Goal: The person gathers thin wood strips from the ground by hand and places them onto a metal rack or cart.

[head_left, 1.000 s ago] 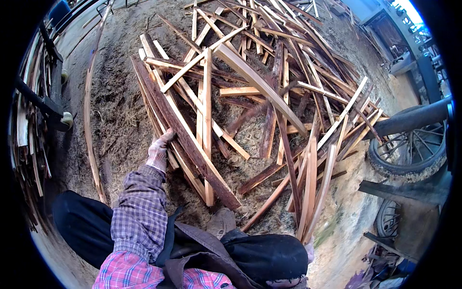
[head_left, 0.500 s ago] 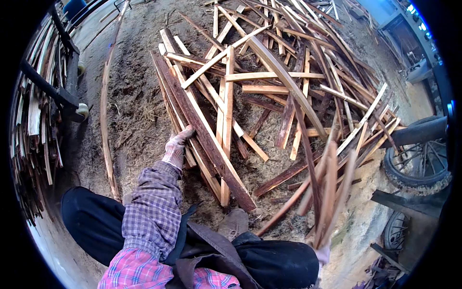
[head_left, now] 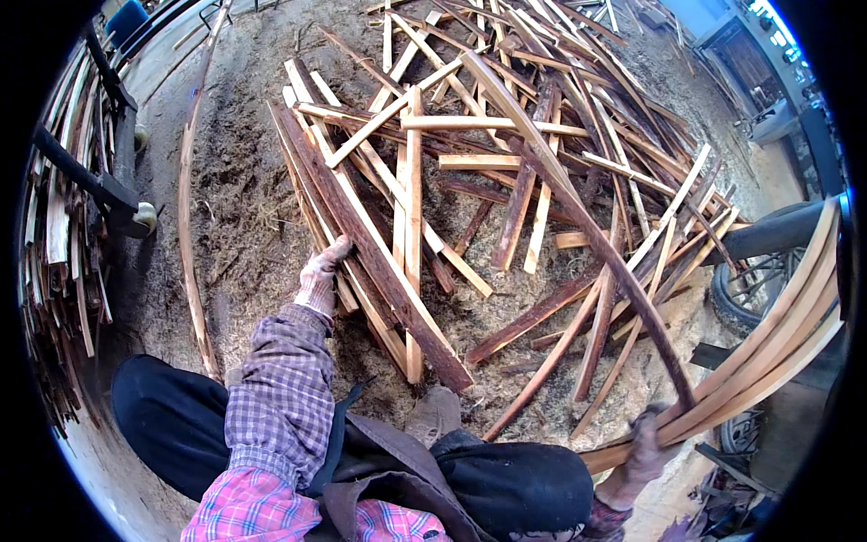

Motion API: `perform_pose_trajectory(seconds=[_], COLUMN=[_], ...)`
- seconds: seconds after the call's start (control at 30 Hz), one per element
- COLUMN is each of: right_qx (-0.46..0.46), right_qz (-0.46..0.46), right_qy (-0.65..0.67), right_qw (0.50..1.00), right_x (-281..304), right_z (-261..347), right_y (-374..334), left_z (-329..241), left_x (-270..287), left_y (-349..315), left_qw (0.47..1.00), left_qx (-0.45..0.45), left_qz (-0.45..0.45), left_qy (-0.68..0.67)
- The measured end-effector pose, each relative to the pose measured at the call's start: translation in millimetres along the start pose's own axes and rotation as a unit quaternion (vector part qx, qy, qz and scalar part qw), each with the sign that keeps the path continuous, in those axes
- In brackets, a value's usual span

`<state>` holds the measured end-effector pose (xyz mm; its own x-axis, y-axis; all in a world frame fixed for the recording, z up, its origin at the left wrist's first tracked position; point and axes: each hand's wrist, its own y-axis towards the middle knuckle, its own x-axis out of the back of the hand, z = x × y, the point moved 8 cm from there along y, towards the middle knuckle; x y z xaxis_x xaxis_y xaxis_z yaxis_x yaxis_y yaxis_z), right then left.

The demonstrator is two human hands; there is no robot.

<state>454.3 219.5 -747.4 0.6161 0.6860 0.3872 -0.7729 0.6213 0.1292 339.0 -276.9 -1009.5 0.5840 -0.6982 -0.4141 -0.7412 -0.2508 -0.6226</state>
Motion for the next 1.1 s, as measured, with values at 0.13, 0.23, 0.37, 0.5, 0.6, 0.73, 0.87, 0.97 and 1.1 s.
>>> perform_pose_trajectory(seconds=[0.13,0.23,0.37,0.5,0.6,0.73,0.87,0.97,1.1], right_qx=[-0.005,-0.170,-0.296,-0.159,-0.174,-0.134,0.215,0.097,0.252], right_qz=[0.050,0.062,0.085,0.044,-0.017,0.096,0.264,0.462,0.484], right_qy=[-0.095,-0.563,-0.567,-0.418,-0.192,-0.081,0.007,-0.152,-0.588], right_qw=[0.994,0.806,0.764,0.893,0.966,0.983,0.940,0.868,0.597], right_x=[10,40,49,31,7,-83,-228,-347,-412], right_z=[13,-53,-126,-112,-75,6,96,68,45], right_y=[15,-21,-73,-82,-65,-24,-32,-73,-135], left_z=[-3,-13,-5,8,8,-4,-11,2,-14], left_x=[-3,-8,-27,-3,18,-11,-9,20,-5], left_y=[-3,-13,-22,5,21,-12,-10,7,-12], left_qw=[1.000,1.000,0.999,0.999,0.999,0.999,1.000,0.998,1.000], left_qx=[0.003,-0.012,0.009,0.006,-0.020,0.007,0.000,-0.003,0.010], left_qz=[-0.016,-0.016,0.023,-0.013,-0.002,-0.029,-0.031,0.015,0.012], left_qy=[0.013,0.000,-0.029,-0.032,-0.049,-0.017,0.005,-0.061,-0.003])
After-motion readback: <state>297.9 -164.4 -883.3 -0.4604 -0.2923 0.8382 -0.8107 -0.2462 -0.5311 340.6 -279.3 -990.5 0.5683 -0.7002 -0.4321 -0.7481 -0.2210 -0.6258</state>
